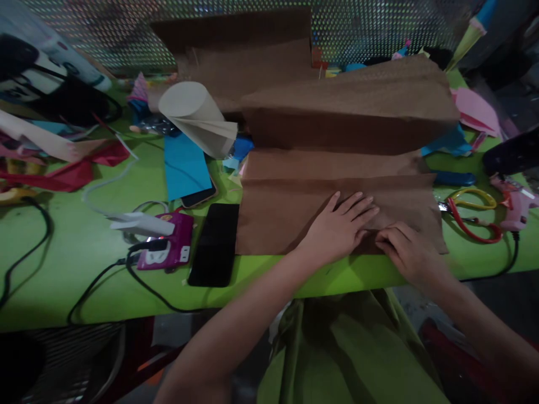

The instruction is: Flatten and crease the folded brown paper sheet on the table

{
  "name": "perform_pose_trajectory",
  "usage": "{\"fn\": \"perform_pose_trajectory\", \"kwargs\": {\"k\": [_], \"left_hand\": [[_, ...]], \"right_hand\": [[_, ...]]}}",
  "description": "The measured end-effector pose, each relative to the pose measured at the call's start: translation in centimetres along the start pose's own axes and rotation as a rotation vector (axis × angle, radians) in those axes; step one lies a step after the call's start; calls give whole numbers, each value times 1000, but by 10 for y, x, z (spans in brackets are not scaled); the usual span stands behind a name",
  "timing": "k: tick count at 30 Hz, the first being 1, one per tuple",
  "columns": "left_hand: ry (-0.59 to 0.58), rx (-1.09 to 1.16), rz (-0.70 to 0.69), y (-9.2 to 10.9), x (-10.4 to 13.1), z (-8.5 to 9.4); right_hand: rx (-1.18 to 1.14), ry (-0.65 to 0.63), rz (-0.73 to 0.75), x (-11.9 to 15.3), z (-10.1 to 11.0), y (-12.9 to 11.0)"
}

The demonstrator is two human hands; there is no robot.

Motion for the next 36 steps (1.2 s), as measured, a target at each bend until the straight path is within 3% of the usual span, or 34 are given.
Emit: {"fn": "perform_pose_trajectory", "kwargs": {"k": [12,21,36], "left_hand": [[-1,0,-1,1,0,-1],[-2,-7,3,1,-1,-2],[28,-22,4,1,0,-2]], "right_hand": [[2,138,-22,4,-5,-2],[-143,16,-8,-2,14,4],[208,16,86,3,4,-10]]}}
Point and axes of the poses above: each hand's wrist, its own x-axis away from the middle knuckle, its own z-axis out of the back of the hand, y = z × x, the point moved 5 cm from there along -x, towards the middle knuckle, and after that the axes turned 11 degrees about -x, right-handed, at the moved point
